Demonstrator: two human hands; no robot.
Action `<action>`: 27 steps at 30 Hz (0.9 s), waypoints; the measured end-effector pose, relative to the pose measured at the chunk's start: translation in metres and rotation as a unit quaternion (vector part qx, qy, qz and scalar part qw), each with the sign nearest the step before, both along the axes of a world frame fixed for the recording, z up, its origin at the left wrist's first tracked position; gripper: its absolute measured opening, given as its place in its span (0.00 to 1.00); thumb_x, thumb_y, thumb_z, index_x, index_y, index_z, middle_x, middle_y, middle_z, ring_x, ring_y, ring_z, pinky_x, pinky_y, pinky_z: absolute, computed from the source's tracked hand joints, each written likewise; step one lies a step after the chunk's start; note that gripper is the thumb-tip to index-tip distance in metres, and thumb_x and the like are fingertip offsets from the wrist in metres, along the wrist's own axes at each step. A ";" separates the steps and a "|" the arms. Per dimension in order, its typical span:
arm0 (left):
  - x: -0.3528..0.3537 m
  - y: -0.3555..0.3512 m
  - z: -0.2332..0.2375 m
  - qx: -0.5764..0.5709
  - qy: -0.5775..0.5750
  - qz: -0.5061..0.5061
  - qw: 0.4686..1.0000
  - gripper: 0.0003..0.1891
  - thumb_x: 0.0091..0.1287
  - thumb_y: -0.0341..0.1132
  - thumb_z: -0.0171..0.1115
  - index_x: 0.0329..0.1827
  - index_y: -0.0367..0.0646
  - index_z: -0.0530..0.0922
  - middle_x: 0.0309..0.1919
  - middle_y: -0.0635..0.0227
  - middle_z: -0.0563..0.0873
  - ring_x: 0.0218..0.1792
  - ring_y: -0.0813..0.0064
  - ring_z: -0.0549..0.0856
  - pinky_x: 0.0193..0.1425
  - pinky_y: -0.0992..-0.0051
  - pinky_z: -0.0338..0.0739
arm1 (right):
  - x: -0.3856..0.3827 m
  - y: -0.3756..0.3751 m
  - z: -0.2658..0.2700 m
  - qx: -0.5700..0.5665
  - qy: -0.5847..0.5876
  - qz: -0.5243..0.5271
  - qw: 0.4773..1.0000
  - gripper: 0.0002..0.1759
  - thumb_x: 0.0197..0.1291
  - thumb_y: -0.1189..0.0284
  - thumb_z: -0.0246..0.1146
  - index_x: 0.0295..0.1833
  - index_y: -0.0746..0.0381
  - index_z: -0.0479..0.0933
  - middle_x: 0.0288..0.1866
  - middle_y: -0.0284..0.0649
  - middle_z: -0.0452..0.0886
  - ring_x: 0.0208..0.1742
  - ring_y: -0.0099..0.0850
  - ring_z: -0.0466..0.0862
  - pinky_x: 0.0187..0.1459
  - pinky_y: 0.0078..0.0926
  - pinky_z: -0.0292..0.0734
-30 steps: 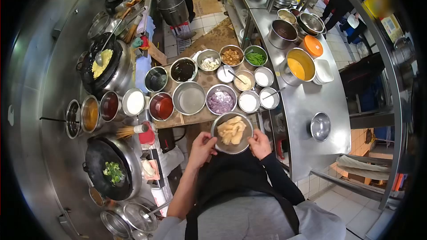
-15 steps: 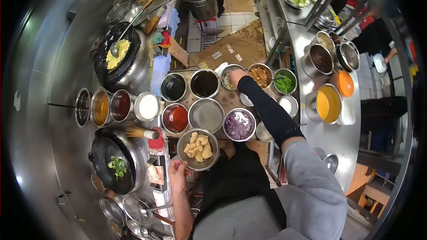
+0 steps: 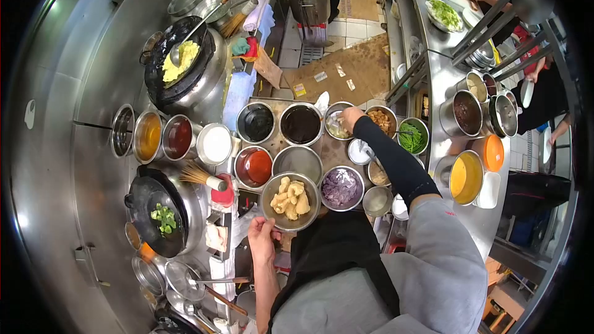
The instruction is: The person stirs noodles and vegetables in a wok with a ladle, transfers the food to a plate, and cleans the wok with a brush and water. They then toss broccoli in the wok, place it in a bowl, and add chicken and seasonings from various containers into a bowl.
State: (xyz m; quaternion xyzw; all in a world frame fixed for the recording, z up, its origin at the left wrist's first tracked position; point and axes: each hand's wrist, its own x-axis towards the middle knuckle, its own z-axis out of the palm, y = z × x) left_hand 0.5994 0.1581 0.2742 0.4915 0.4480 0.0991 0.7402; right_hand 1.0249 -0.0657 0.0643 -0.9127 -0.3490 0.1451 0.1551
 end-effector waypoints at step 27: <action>0.148 -0.045 -0.061 0.012 -0.122 -0.183 0.975 0.08 0.74 0.28 0.65 0.45 0.41 0.73 0.33 0.69 0.81 0.27 0.77 0.85 0.23 0.80 0.78 | -0.142 -0.043 0.257 0.329 0.322 -0.137 0.877 0.22 0.68 0.84 0.54 0.67 0.74 0.75 0.62 0.49 0.80 0.40 0.31 0.90 0.35 0.25 0.86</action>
